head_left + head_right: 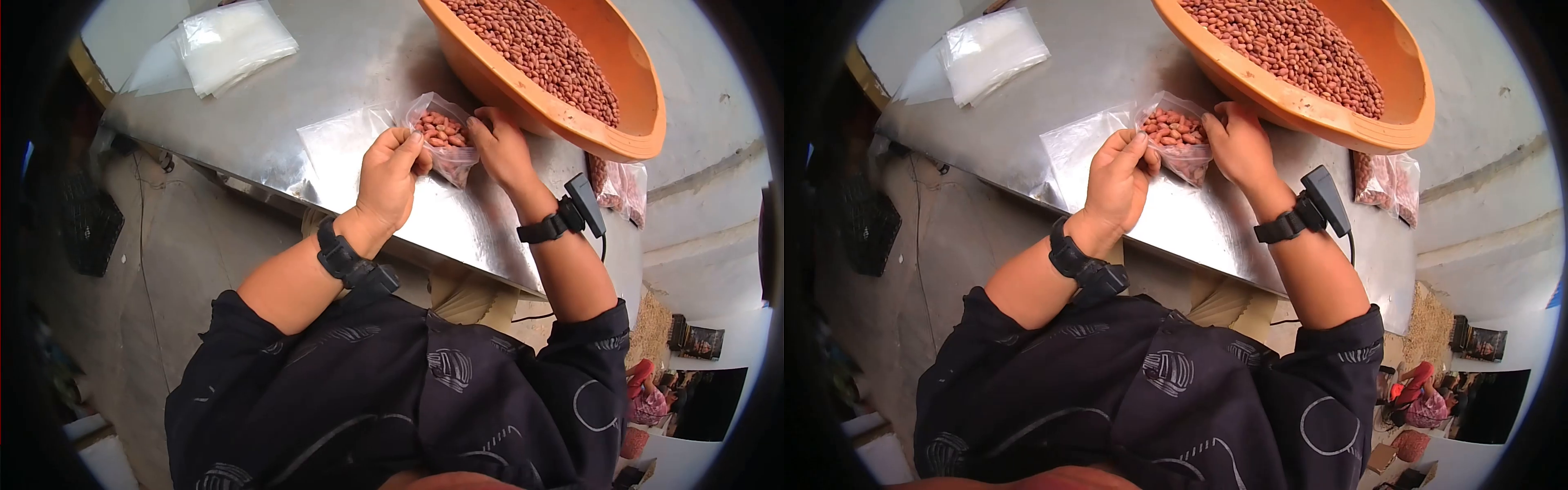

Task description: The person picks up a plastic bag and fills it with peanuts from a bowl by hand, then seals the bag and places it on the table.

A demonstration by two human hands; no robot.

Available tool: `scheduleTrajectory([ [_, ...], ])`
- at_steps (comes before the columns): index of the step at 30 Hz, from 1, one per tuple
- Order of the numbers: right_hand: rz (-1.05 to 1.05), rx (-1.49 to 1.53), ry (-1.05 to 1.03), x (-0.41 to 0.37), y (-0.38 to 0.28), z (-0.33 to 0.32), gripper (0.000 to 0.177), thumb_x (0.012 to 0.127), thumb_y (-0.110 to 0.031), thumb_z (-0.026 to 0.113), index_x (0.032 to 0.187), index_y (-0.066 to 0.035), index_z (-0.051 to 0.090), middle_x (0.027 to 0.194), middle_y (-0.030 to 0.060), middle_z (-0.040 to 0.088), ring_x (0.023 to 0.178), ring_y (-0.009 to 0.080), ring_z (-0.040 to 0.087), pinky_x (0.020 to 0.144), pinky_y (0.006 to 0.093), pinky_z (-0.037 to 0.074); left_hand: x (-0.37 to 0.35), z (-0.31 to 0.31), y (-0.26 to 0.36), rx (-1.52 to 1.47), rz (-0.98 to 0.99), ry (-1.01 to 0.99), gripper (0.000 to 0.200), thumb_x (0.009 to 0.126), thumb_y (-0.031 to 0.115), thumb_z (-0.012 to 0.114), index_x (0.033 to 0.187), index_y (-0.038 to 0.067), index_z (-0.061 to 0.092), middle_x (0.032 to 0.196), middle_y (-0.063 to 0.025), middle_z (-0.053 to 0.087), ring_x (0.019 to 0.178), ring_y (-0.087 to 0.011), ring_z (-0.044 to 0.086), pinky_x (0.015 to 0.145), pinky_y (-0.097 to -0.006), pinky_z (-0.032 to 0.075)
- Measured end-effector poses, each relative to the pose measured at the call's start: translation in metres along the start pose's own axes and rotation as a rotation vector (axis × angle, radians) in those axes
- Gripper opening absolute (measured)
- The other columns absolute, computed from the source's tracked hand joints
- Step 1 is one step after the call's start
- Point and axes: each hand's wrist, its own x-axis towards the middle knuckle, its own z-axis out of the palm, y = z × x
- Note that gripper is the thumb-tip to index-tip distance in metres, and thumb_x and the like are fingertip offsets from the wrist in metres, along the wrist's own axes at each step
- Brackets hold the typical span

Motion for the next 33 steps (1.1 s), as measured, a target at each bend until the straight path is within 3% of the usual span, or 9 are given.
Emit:
scheduleTrajectory([
  [1, 0.221, 0.177, -0.183, 0.002, 0.000, -0.004, 0.030, 0.082, -0.022, 0.052, 0.099, 0.001, 0.059, 0.090, 0.0202, 0.062, 0.086, 0.0331, 0.060, 0.080, 0.0356, 0.046, 0.000, 0.000, -0.001, 0.009, 0.003, 0.001, 0.005, 0.091, 0.010, 0.049, 0.089, 0.006, 0.051, 0.074, -0.0030, 0.054, 0.069, -0.0120, 0.050, 0.067, -0.0257, 0.041],
  [4, 0.254, 0.223, -0.269, 0.004, 0.016, 0.001, 0.028, 0.080, -0.011, 0.052, 0.103, 0.004, 0.056, 0.088, 0.0121, 0.062, 0.081, 0.0174, 0.058, 0.071, 0.0279, 0.046, -0.002, 0.001, 0.000, 0.033, 0.017, -0.005, 0.006, 0.091, 0.011, 0.050, 0.088, 0.006, 0.051, 0.073, -0.0029, 0.054, 0.068, -0.0119, 0.050, 0.065, -0.0260, 0.041],
  [11, 0.224, 0.644, -0.037, -0.003, -0.057, -0.014, 0.020, 0.080, -0.002, 0.052, 0.099, 0.004, 0.056, 0.068, -0.0027, 0.050, 0.059, 0.0037, 0.043, 0.052, 0.0184, 0.035, 0.030, 0.022, 0.085, 0.038, -0.009, -0.063, 0.012, 0.090, 0.015, 0.051, 0.081, 0.007, 0.051, 0.071, -0.0017, 0.052, 0.065, -0.0116, 0.046, 0.061, -0.0253, 0.040],
  [17, -0.065, 0.814, 0.169, 0.030, -0.125, -0.041, 0.019, 0.080, -0.002, 0.053, 0.099, 0.003, 0.051, 0.064, -0.0036, 0.047, 0.054, 0.0035, 0.040, 0.048, 0.0178, 0.032, 0.039, 0.056, 0.187, 0.191, 0.092, -0.199, 0.015, 0.090, 0.015, 0.051, 0.078, 0.007, 0.051, 0.072, -0.0013, 0.050, 0.064, -0.0114, 0.044, 0.058, -0.0247, 0.038],
  [20, -0.029, 0.797, 0.146, 0.046, -0.128, -0.047, 0.009, 0.079, -0.008, 0.057, 0.087, -0.003, 0.058, 0.064, 0.0036, 0.053, 0.063, 0.0136, 0.053, 0.058, 0.0292, 0.040, 0.032, 0.065, 0.200, 0.201, 0.167, -0.130, 0.017, 0.090, 0.019, 0.051, 0.081, 0.006, 0.055, 0.066, 0.0000, 0.056, 0.057, -0.0096, 0.050, 0.053, -0.0231, 0.040],
  [24, -0.039, 0.959, 0.192, 0.032, -0.122, -0.039, 0.019, 0.080, -0.001, 0.053, 0.099, 0.002, 0.051, 0.063, -0.0024, 0.048, 0.052, 0.0044, 0.040, 0.046, 0.0187, 0.033, 0.039, 0.063, 0.189, 0.230, 0.101, -0.188, 0.015, 0.090, 0.015, 0.051, 0.078, 0.006, 0.051, 0.072, -0.0014, 0.050, 0.064, -0.0112, 0.043, 0.058, -0.0238, 0.037],
  [28, 0.211, 0.966, 0.081, 0.010, -0.085, -0.031, 0.017, 0.082, -0.003, 0.052, 0.098, 0.002, 0.050, 0.065, -0.0009, 0.048, 0.051, 0.0057, 0.041, 0.045, 0.0196, 0.034, 0.039, 0.059, 0.132, 0.331, 0.063, -0.092, 0.015, 0.090, 0.016, 0.052, 0.078, 0.007, 0.051, 0.071, -0.0009, 0.051, 0.059, -0.0099, 0.044, 0.054, -0.0230, 0.037],
  [30, 0.192, 0.684, 0.001, -0.002, -0.065, -0.037, 0.019, 0.080, -0.005, 0.052, 0.097, 0.002, 0.051, 0.064, 0.0035, 0.054, 0.055, 0.0086, 0.048, 0.051, 0.0238, 0.040, 0.041, 0.047, 0.099, 0.306, -0.043, -0.077, 0.013, 0.090, 0.015, 0.053, 0.080, 0.008, 0.051, 0.069, -0.0007, 0.052, 0.057, -0.0089, 0.044, 0.052, -0.0217, 0.037],
  [33, -0.130, 0.442, 0.094, -0.021, -0.067, -0.066, 0.015, 0.081, -0.009, 0.054, 0.092, 0.000, 0.054, 0.062, 0.0058, 0.053, 0.054, 0.0108, 0.049, 0.051, 0.0259, 0.040, 0.046, 0.029, 0.065, 0.189, -0.093, -0.047, 0.011, 0.090, 0.014, 0.052, 0.082, 0.008, 0.050, 0.067, -0.0007, 0.052, 0.056, -0.0083, 0.044, 0.052, -0.0204, 0.037],
])
